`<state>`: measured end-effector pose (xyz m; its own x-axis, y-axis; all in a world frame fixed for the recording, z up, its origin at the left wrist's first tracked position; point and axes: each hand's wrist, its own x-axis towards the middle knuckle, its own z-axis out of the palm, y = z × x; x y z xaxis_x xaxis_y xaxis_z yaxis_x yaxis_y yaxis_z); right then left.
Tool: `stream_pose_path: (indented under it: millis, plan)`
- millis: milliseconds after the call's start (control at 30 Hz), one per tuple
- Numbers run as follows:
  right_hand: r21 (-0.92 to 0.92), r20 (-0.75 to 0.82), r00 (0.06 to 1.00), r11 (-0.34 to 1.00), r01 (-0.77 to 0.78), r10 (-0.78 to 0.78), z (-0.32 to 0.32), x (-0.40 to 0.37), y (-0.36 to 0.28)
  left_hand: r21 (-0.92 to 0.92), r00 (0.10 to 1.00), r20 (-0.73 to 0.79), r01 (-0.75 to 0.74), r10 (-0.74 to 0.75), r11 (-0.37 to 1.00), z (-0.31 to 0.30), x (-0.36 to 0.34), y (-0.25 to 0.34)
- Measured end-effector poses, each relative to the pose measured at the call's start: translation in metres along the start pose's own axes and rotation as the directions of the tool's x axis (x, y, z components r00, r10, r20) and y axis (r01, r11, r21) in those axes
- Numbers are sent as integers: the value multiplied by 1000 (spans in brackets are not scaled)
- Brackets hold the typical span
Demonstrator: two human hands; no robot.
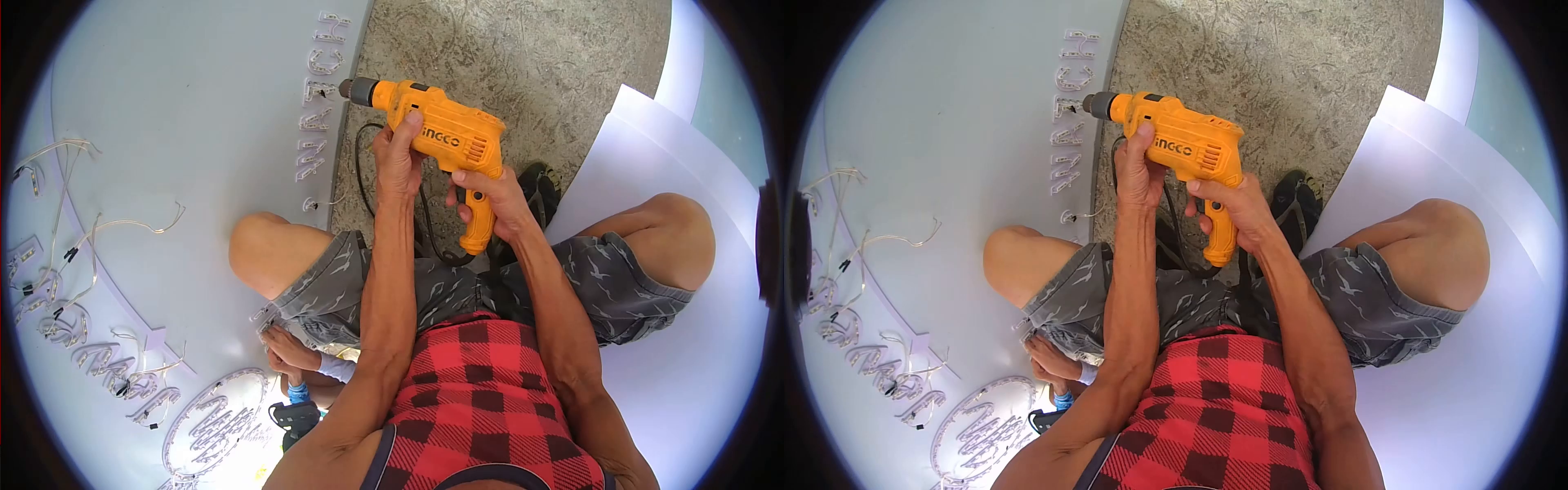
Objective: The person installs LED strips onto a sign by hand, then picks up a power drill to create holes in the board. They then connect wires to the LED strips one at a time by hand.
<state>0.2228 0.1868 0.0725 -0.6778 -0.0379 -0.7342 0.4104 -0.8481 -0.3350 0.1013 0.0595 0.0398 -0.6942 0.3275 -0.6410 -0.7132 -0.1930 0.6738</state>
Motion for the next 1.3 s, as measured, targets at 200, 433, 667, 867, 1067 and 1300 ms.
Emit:
stream_pose_path:
  millis: [200, 433, 667, 867, 1067, 1300]
  plan:
    - [26, -3, 1000, 1000, -7, 7, 6, -1, 12, 18, 997, -34, -62, 63, 998, -2, -3, -2]
    - [-18, 18, 999, 999, -45, 46, 14, 6, 12, -3, 994, -64, -89, 89, 996, -8, 3, 5]
    - [1, 72, 997, 1000, 6, -6, 34, 17, 5, -95, 991, -35, -129, 126, 987, -11, 13, 20]
    - [-91, 19, 1000, 996, -13, 15, 23, 10, 5, -61, 987, -50, -156, 153, 986, -5, 7, 6]
    - [-136, 12, 1000, 991, 1, 1, 29, 12, 7, -85, 986, -17, -168, 167, 982, -5, 8, 13]
    - [-179, 61, 997, 983, 50, -39, 41, 8, -6, -196, 979, -37, -205, 201, 959, -1, 8, 20]
